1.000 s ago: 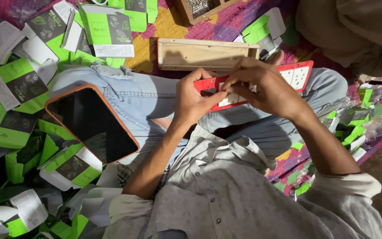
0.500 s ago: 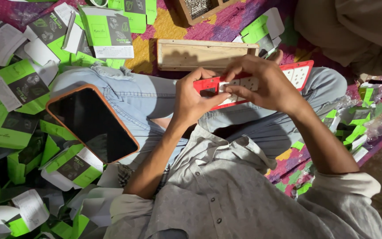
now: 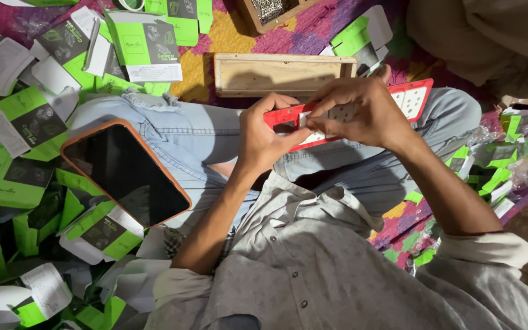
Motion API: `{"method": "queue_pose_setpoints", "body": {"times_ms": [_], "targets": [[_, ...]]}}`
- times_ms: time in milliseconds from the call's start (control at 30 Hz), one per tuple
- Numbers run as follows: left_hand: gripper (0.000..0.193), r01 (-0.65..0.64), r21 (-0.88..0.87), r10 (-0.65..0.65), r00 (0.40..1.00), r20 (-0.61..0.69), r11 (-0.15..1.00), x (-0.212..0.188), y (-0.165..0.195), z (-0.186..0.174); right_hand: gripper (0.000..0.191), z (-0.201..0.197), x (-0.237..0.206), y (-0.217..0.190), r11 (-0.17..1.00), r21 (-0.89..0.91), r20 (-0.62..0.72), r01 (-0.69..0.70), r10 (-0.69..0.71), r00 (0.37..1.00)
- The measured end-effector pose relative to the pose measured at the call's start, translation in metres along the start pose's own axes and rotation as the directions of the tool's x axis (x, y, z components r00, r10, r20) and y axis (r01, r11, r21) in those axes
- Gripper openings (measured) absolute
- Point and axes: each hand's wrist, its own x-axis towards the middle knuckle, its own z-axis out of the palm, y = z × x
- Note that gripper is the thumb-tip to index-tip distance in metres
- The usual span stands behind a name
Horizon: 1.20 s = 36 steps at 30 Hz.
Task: The person sits on the floor and assembles a red electrical socket strip by hand. They insert white socket modules into the red frame and secure them with small metal screws from a nearby wooden box. The person repeatedly picks up screws, aligns them with the socket holes, and tightens them to hold the modules in place.
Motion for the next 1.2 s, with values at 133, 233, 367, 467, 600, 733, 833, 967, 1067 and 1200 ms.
{"method": "queue_pose_setpoints", "body": {"times_ms": [133,233,367,467,600,733,833,967,1067,1200], "targets": [[0.036,-0.007,0.034,0.008,1.000,-0.015,0.999,0.000,0.000,0.000,0.019,0.003,-0.002,0.001,0.997,-0.065,-0.034,0.046,-0.048,0.998],[0.038,-0.010,0.042,0.011,1.000,-0.014,0.999,0.000,0.000,0.000,0.017,0.005,-0.002,0.002,0.997,0.057,-0.039,-0.051,0.054,0.998],[0.038,-0.056,0.048,0.057,0.998,-0.023,0.997,-0.001,0.001,0.001,0.018,0.004,-0.003,0.003,1.000,0.015,-0.032,0.001,-0.001,0.999],[0.034,-0.054,0.068,0.056,0.998,-0.036,0.996,-0.001,0.001,0.000,0.019,0.004,-0.001,0.002,0.998,-0.048,-0.025,0.049,-0.050,0.998],[0.034,0.030,0.034,-0.029,0.998,-0.052,0.999,0.000,0.002,0.000,0.014,0.008,0.000,-0.002,0.995,0.021,-0.055,-0.098,0.099,0.994],[0.033,0.027,0.024,-0.026,0.999,-0.048,0.999,0.001,0.002,0.000,0.017,0.009,-0.004,-0.006,0.998,-0.030,-0.073,0.049,-0.051,0.996],[0.035,-0.014,0.039,0.015,0.999,-0.044,0.999,0.001,0.001,0.001,0.021,0.011,-0.004,-0.007,0.996,-0.060,-0.100,0.069,-0.075,0.992],[0.038,-0.009,0.073,0.013,0.999,-0.048,0.997,0.001,0.002,0.001,0.024,0.018,-0.001,-0.009,0.991,-0.131,-0.140,-0.012,-0.007,0.990],[0.046,-0.076,0.108,0.081,0.996,-0.047,0.991,0.002,0.003,0.001,0.023,0.019,-0.002,-0.013,0.987,-0.073,-0.146,-0.141,0.129,0.981],[0.041,-0.030,0.018,0.030,0.999,-0.016,0.999,0.000,0.003,0.001,0.029,0.017,0.001,-0.017,0.989,0.032,-0.173,-0.142,0.146,0.974]]}}
